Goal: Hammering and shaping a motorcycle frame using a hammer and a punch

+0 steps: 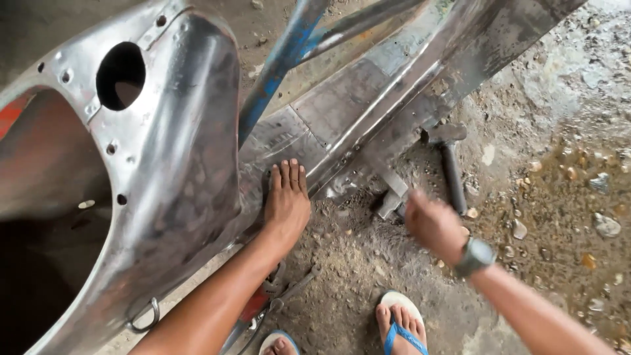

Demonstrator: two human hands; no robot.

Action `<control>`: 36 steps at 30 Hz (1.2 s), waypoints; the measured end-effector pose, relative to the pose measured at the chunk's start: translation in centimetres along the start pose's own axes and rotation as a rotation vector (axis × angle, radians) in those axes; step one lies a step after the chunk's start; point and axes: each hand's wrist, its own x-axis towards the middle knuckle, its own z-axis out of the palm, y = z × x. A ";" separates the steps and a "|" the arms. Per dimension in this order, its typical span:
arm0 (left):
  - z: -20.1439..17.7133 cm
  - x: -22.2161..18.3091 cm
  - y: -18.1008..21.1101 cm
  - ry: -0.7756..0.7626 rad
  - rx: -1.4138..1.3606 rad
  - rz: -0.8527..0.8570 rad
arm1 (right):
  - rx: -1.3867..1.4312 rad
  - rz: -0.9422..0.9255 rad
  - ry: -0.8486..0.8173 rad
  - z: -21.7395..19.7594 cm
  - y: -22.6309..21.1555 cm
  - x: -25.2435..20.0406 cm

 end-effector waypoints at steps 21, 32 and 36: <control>0.8 3.2 1.0 0.281 -0.232 -0.081 | 1.210 0.476 -0.618 -8.9 -7.6 -4.3; -3.4 4.5 -1.5 0.031 -0.341 -0.003 | 1.144 0.144 -0.550 -8.2 -3.7 0.5; -3.6 4.4 -2.3 0.004 -0.337 0.011 | 1.256 0.279 -0.705 -11.0 -3.2 2.5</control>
